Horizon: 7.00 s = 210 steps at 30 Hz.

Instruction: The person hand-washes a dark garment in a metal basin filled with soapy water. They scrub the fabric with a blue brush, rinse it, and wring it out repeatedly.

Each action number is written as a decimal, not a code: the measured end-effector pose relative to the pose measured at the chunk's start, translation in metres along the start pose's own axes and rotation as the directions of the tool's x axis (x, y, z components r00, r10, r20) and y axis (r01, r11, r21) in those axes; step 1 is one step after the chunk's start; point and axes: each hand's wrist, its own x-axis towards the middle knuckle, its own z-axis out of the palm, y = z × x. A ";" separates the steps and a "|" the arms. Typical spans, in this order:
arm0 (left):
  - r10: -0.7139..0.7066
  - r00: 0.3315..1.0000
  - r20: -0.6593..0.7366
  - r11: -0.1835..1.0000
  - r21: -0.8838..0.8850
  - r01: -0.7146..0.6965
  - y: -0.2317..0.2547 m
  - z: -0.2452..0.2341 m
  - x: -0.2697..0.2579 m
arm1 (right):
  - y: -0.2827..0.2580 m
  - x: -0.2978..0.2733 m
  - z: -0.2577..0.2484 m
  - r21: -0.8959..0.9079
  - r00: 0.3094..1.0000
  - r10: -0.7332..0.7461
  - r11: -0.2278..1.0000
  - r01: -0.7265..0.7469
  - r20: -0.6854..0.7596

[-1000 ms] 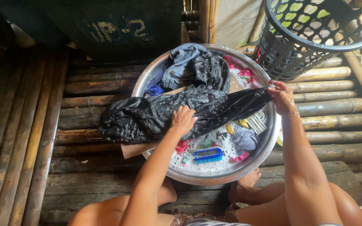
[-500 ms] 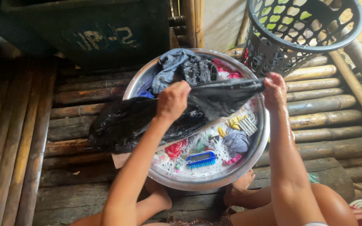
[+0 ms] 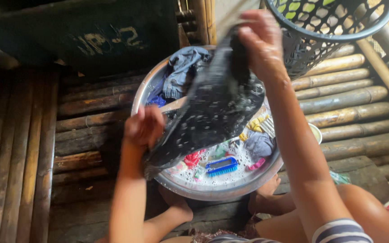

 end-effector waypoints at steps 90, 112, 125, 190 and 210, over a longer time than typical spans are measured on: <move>0.082 0.821 -0.565 0.971 -0.139 -0.192 -0.159 -0.170 -0.030 | 0.238 -0.228 0.179 -0.486 0.997 -0.001 0.873 -0.039 -0.083; -0.303 0.796 -0.525 0.830 -0.555 -0.050 -0.204 -0.200 -0.009 | 0.163 -0.214 0.184 -0.424 0.962 0.007 0.897 -0.127 -0.273; 0.132 0.721 -0.680 0.869 -0.271 -0.414 0.036 -0.159 0.069 | 0.258 -0.203 0.118 -0.348 0.897 0.427 0.863 -0.366 0.116; 0.197 0.847 -0.493 0.914 0.406 0.023 -0.277 -0.165 -0.002 | 0.220 -0.214 0.109 -0.828 0.984 -0.077 0.553 -0.091 -0.159; -0.339 0.875 -0.345 0.936 -0.217 0.277 -0.202 -0.132 -0.007 | 0.177 -0.234 -0.139 0.605 0.664 0.471 0.795 -0.033 -0.581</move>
